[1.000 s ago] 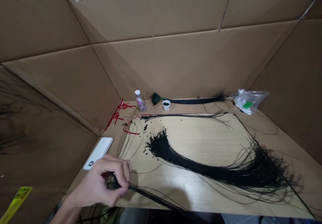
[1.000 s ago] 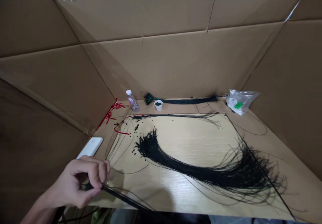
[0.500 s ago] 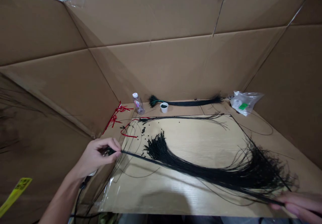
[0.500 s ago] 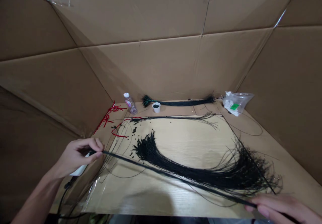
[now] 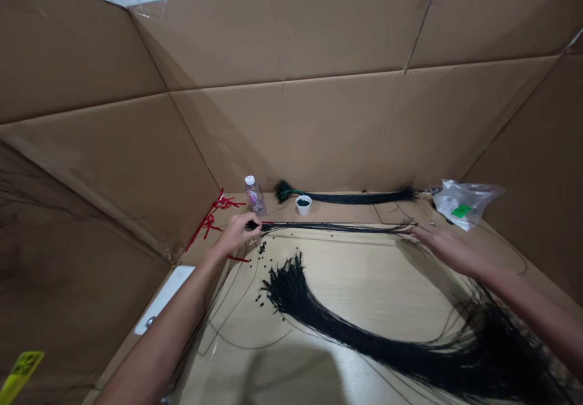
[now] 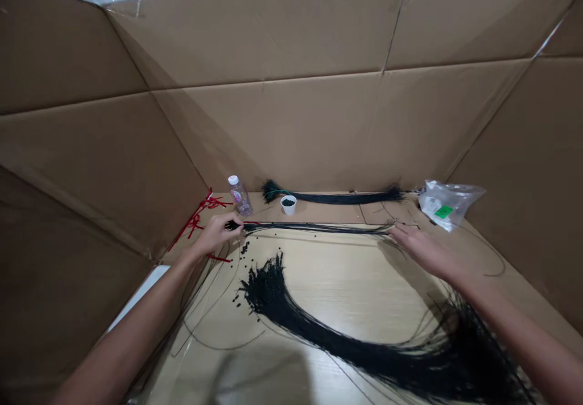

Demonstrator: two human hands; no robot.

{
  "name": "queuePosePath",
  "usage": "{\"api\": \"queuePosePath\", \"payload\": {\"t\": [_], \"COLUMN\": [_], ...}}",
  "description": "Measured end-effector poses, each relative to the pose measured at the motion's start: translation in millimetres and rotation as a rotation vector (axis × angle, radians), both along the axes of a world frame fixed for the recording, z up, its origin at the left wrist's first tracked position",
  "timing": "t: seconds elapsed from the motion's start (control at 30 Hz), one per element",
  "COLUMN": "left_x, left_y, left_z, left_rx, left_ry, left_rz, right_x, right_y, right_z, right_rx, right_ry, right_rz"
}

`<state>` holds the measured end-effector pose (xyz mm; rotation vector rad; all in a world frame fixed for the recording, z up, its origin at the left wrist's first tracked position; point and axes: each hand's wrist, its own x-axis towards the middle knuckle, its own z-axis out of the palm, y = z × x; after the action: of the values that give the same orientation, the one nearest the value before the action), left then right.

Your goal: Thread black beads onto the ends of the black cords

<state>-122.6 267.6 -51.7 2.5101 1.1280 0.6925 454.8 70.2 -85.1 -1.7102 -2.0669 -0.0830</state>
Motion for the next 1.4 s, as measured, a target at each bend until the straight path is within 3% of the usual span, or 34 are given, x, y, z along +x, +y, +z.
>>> {"api": "queuePosePath", "payload": {"t": [0.2,0.37,0.5,0.63,0.77,0.87,1.0,1.07,1.13,1.27,1.4], "left_x": [4.7,6.4,11.2,19.4,25.0,30.5,52.2,68.7,84.6,102.3,103.1], "left_y": [34.6,39.7,35.7,30.7,22.9,1.1,-55.6,-84.7,-105.1,-115.0,-109.6], "left_z": [-33.4,-44.9,-42.3,-37.1,-21.0,0.1,17.7,14.5,5.2,-12.2,-10.9], "left_rx": [0.089,0.169,0.210,0.228,0.237,0.245,0.207,0.162,0.129,0.122,0.133], "left_ry": [0.156,0.274,0.363,0.426,0.455,0.446,0.417,0.412,0.415,0.430,0.418], "left_rz": [-0.053,-0.125,-0.164,-0.178,-0.177,-0.157,-0.229,-0.344,-0.444,-0.504,-0.502], "right_x": [19.8,26.3,21.4,15.2,9.9,-0.7,-55.7,-104.3,-157.5,-236.3,-262.3], "right_y": [55.4,68.6,66.8,64.2,62.2,49.8,3.7,-25.4,-49.5,-69.0,-65.8], "right_z": [-31.1,-56.0,-66.8,-66.8,-55.5,-39.1,-13.5,-4.3,-1.1,-15.6,-35.9], "right_rx": [-0.152,-0.202,-0.206,-0.191,-0.153,-0.102,-0.073,-0.119,-0.308,-0.383,-0.324], "right_ry": [-0.179,-0.267,-0.307,-0.320,-0.284,-0.202,-0.016,0.106,0.425,0.573,0.567], "right_rz": [0.087,0.076,0.074,0.095,0.064,-0.002,-0.012,0.030,0.068,0.107,0.042]}}
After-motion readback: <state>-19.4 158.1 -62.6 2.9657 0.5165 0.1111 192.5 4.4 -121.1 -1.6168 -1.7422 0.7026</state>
